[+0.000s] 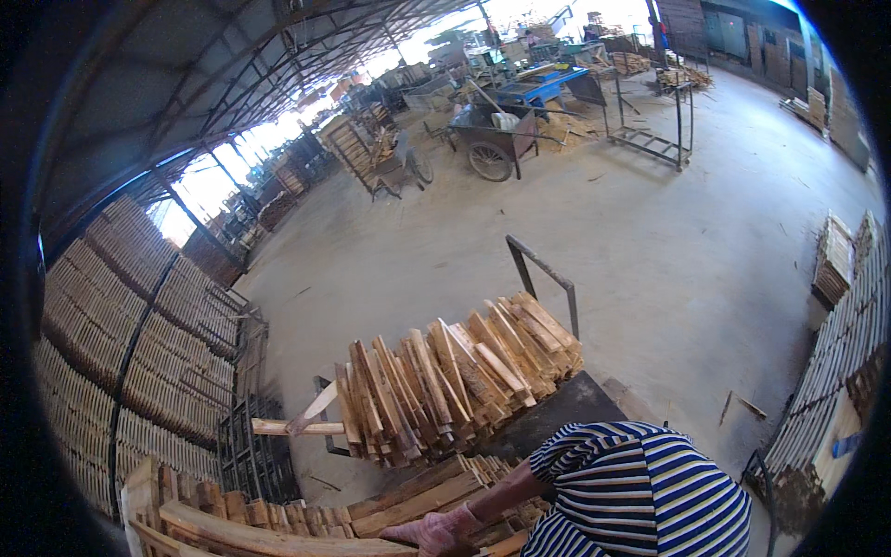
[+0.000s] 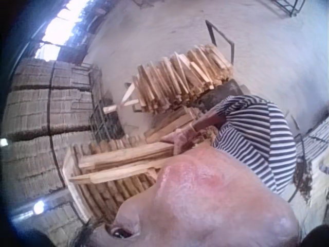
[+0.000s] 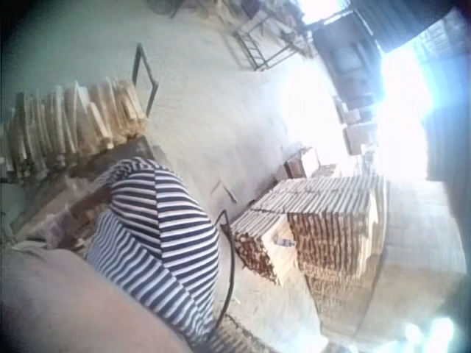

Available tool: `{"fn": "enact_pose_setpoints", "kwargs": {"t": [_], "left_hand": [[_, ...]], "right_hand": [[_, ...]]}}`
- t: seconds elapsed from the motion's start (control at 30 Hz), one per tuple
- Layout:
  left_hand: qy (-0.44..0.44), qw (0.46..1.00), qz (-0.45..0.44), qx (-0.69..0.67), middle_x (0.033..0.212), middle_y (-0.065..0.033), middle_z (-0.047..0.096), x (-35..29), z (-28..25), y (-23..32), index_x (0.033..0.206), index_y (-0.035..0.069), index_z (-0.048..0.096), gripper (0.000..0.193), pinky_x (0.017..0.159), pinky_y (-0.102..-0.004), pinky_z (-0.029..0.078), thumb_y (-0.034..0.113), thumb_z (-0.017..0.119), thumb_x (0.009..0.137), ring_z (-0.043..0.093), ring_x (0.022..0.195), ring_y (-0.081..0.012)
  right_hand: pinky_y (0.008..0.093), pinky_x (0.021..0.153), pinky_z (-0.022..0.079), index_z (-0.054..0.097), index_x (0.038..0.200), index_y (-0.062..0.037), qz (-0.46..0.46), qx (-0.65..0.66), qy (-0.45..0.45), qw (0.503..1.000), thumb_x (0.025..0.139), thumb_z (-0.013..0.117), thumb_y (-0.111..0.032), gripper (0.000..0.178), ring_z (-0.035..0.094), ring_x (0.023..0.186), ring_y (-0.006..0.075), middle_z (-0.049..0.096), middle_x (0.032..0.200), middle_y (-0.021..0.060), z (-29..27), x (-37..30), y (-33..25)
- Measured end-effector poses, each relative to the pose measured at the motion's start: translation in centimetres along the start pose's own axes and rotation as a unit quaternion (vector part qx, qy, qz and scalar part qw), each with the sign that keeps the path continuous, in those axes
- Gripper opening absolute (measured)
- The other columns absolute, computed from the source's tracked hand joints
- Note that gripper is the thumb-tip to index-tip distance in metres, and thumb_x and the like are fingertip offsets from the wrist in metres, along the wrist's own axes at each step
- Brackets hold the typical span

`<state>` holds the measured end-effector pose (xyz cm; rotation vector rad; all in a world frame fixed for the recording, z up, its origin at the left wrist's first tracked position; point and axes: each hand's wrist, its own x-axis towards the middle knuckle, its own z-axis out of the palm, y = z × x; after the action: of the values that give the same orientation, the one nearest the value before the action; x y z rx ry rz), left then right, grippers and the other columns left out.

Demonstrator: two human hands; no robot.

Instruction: The person repeatedly picks up bundles of wooden planks from a large pile and stacks them onto a metal rack. The person wears pink gloves and a striped shirt while performing this repetitive manual labor in a workshop environment.

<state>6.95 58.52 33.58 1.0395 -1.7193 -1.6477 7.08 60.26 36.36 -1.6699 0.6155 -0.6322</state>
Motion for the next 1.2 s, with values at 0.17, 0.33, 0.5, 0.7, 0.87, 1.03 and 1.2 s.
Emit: {"fn": "enact_pose_setpoints", "kwargs": {"t": [0.17,0.33,0.5,0.7,0.87,1.03,1.2], "left_hand": [[0.055,0.998,0.008,0.015,0.105,-0.0108,0.068,0.4,-3.2,1.1,0.113,0.001,0.062,0.032,0.087,-0.0363,0.054,0.013,0.074,0.086,0.065,0.095,-0.0191],[0.104,0.994,0.011,0.031,0.104,-0.011,0.067,1.1,-5.8,2.0,0.11,0.001,0.064,0.028,0.087,-0.0367,0.053,0.013,0.073,0.087,0.065,0.095,-0.0196],[0.144,0.988,0.013,0.046,0.104,-0.0112,0.067,1.4,-8.0,3.0,0.107,0.001,0.065,0.025,0.088,-0.0372,0.053,0.013,0.072,0.087,0.064,0.095,-0.0201],[0.225,0.973,0.003,0.046,0.103,-0.0114,0.067,-0.3,-12.7,1.9,0.104,0.001,0.067,0.021,0.088,-0.0377,0.052,0.012,0.072,0.087,0.064,0.095,-0.0207],[0.363,0.931,-0.018,0.013,0.102,-0.0116,0.067,-9.6,-17.6,3.3,0.101,0.001,0.069,0.018,0.089,-0.0381,0.052,0.012,0.071,0.087,0.064,0.095,-0.0213],[0.454,0.817,-0.01,0.355,0.101,-0.0118,0.067,-23.6,-18.4,4.5,0.098,0.001,0.07,0.015,0.089,-0.0386,0.052,0.012,0.07,0.087,0.063,0.095,-0.0218],[0.57,0.811,0.029,-0.129,0.097,-0.0088,0.076,-24.2,-17.7,-0.5,0.098,-0.006,0.077,0.023,0.086,-0.0289,0.059,0.006,0.084,0.08,0.072,0.086,-0.015]], "right_hand": [[0.042,0.1,0.048,0.028,0.153,-0.0071,-0.02,-0.014,-0.012,1.0,0.064,0.087,-0.04,0.112,0.056,0.123,0.0311,0.054,0.135,0.0213,-0.4,2.1,-0.7],[0.0424,0.1,0.048,0.028,0.153,-0.0071,-0.032,-0.026,-0.005,0.999,0.064,0.087,-0.04,0.112,0.056,0.124,0.0315,0.054,0.136,0.0216,-1.6,2.6,-0.8],[0.0427,0.1,0.048,0.028,0.153,-0.0071,-0.035,-0.04,0.012,0.999,0.064,0.087,-0.041,0.112,0.056,0.124,0.0318,0.054,0.136,0.022,-2.9,2.8,-0.5],[0.0431,0.101,0.047,0.029,0.153,-0.0071,-0.059,-0.054,0.007,0.997,0.064,0.088,-0.042,0.113,0.056,0.125,0.0323,0.053,0.137,0.0224,-2.8,4.1,-0.7],[0.0434,0.101,0.047,0.029,0.153,-0.0071,-0.129,-0.079,-0.007,0.988,0.064,0.088,-0.042,0.113,0.055,0.125,0.0326,0.053,0.137,0.0227,-1.5,6.9,-2.1],[0.0436,0.11,0.041,0.04,0.143,0.0033,0.015,-0.116,-0.049,0.992,0.066,0.087,-0.056,0.108,0.051,0.13,0.0366,0.05,0.14,0.0255,0.7,10.8,-2.8],[0.0418,0.11,0.045,0.026,0.151,0.0017,-0.005,-0.155,-0.086,0.984,0.064,0.086,-0.063,0.124,0.054,0.132,0.034,0.053,0.143,0.0249,2.6,14.5,0.7]]}}
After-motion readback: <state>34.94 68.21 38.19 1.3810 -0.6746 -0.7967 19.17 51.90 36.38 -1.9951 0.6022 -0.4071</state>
